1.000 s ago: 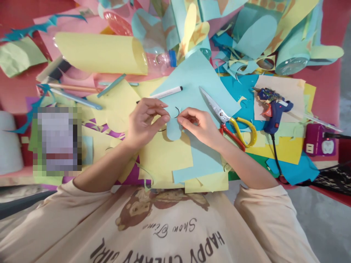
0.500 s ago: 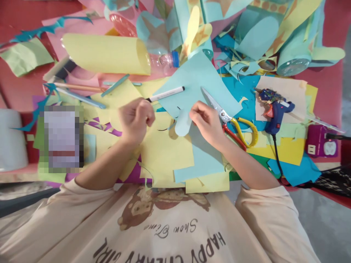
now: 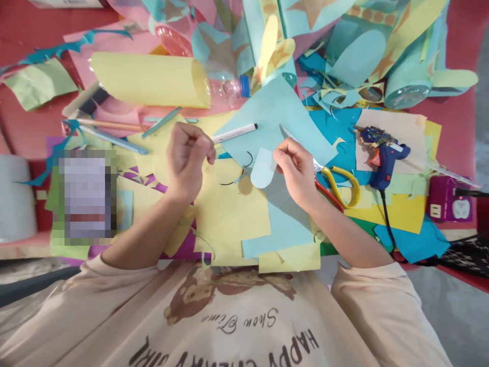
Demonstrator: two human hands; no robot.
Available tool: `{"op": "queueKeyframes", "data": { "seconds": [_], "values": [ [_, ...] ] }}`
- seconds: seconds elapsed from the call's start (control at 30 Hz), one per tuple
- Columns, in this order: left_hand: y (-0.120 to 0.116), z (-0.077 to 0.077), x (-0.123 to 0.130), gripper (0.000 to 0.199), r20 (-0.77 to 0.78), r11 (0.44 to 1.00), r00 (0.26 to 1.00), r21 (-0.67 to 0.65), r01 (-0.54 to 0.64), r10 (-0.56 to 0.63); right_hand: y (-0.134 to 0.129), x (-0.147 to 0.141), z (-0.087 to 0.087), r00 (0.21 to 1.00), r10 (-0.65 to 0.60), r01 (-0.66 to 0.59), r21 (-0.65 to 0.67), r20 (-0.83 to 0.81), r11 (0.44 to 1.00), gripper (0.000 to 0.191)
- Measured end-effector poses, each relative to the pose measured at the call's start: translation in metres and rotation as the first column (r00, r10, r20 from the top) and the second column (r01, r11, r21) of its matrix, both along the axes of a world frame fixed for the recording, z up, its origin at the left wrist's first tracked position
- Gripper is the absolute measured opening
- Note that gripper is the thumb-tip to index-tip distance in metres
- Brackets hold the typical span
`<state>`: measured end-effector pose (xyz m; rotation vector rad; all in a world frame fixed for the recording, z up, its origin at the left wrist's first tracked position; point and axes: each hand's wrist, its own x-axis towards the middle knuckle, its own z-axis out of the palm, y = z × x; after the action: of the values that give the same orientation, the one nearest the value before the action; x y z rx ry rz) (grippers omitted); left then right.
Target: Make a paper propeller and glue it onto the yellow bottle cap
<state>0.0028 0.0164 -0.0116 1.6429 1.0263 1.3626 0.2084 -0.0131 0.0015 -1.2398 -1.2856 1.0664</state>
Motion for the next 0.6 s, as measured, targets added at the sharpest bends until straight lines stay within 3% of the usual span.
{"op": "queueKeyframes", "data": {
  "seconds": [0.1,0.3,0.37,0.4,0.43,0.5,0.53,0.6],
  "values": [
    [-0.003,0.002,-0.001,0.028,-0.065,0.998,0.996,0.013,0.061,-0.060,-0.002,-0.001,0.003,0.999,0.037,-0.037,0.004,0.033,0.999,0.022],
    [-0.008,0.010,-0.002,0.045,-0.157,0.999,0.987,0.029,-0.019,0.024,-0.003,-0.003,0.009,0.992,0.116,-0.117,0.020,0.054,0.993,0.025],
    [-0.008,0.007,-0.002,0.036,-0.174,0.998,0.985,0.068,0.000,0.012,-0.004,-0.003,0.009,0.989,0.140,-0.141,0.009,0.057,0.990,0.025],
    [-0.007,0.005,-0.001,0.021,-0.166,0.995,0.986,0.093,0.019,-0.003,-0.004,-0.003,0.010,0.986,0.154,-0.155,0.004,0.063,0.988,0.025],
    [-0.006,0.002,-0.001,0.017,-0.144,0.988,0.989,0.143,0.051,-0.030,-0.005,-0.003,0.010,0.984,0.165,-0.166,0.001,0.071,0.986,0.025],
    [-0.004,-0.001,0.000,0.074,-0.148,0.966,0.979,0.197,0.171,-0.143,-0.006,-0.003,0.010,0.978,0.189,-0.189,-0.009,0.092,0.982,0.025],
    [-0.004,-0.002,0.000,0.082,-0.137,0.951,0.966,0.191,0.242,-0.219,-0.006,-0.003,0.011,0.974,0.201,-0.200,-0.015,0.103,0.980,0.024],
    [-0.004,-0.001,-0.001,0.068,-0.126,0.912,0.914,0.095,0.398,-0.386,-0.007,-0.004,0.012,0.968,0.217,-0.215,-0.024,0.125,0.976,0.023]
  ]
}}
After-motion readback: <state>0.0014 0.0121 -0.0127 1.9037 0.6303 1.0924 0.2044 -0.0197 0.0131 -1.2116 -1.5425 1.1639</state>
